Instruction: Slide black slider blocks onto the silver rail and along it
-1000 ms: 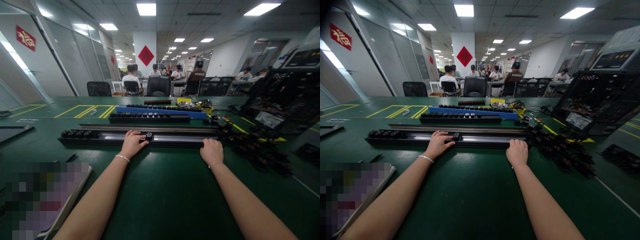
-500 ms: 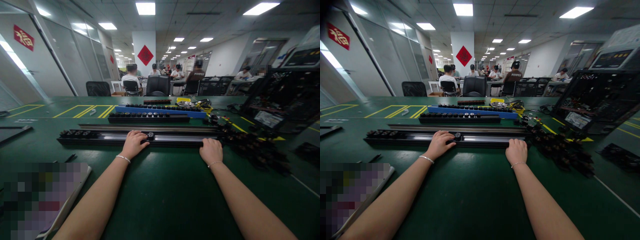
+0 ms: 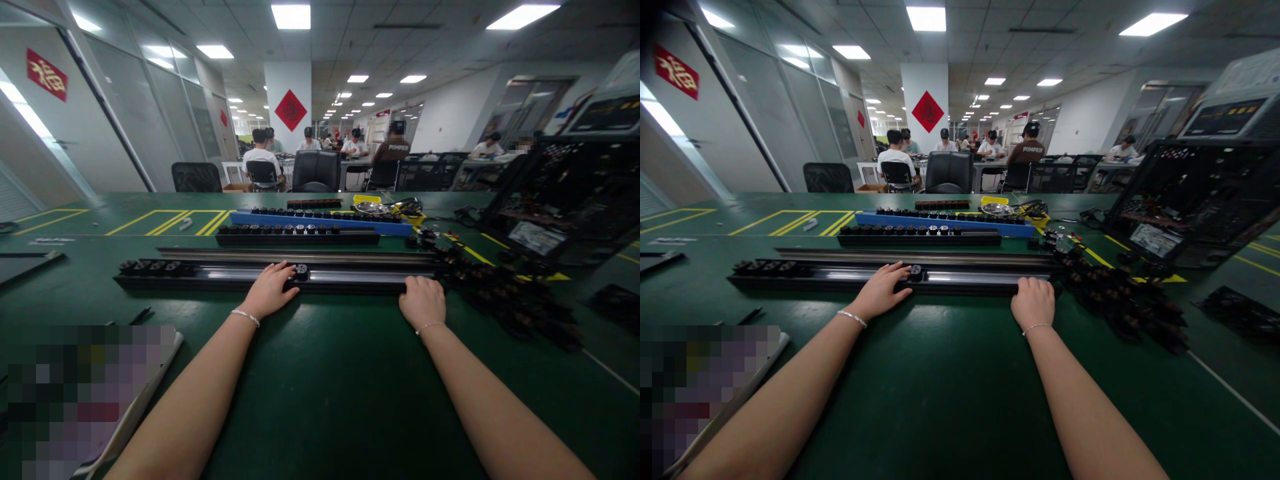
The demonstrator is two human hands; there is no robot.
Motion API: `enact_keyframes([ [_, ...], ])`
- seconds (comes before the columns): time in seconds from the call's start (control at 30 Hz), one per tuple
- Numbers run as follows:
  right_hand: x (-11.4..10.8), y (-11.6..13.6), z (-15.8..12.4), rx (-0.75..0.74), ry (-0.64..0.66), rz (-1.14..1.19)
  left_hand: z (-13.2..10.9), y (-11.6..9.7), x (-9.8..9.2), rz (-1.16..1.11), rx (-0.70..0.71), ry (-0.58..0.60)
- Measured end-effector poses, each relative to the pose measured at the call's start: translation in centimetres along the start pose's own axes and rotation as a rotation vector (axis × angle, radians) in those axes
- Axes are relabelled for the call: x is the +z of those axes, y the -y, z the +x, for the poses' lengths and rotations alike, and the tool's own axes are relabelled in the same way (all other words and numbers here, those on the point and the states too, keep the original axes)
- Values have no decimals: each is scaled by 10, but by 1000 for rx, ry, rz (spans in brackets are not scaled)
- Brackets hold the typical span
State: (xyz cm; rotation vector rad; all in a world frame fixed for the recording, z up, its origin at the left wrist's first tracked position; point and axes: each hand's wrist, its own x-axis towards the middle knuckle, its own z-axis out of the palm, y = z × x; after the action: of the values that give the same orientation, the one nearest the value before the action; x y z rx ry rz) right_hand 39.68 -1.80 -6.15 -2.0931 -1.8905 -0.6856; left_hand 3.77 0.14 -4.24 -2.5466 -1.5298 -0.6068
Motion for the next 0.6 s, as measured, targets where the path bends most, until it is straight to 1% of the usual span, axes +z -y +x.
enact_keyframes([
  [0.17, -2, 1, 0, 4, 7, 1, 0, -1, 0, 12, -4, 32],
  [0.37, -3, 1, 0, 11, 23, -9, -1, -2, 0, 15, 8, 30],
  [0.6, -3, 1, 0, 11, 38, -11, -2, -8, -2, 50, 23, 46],
])
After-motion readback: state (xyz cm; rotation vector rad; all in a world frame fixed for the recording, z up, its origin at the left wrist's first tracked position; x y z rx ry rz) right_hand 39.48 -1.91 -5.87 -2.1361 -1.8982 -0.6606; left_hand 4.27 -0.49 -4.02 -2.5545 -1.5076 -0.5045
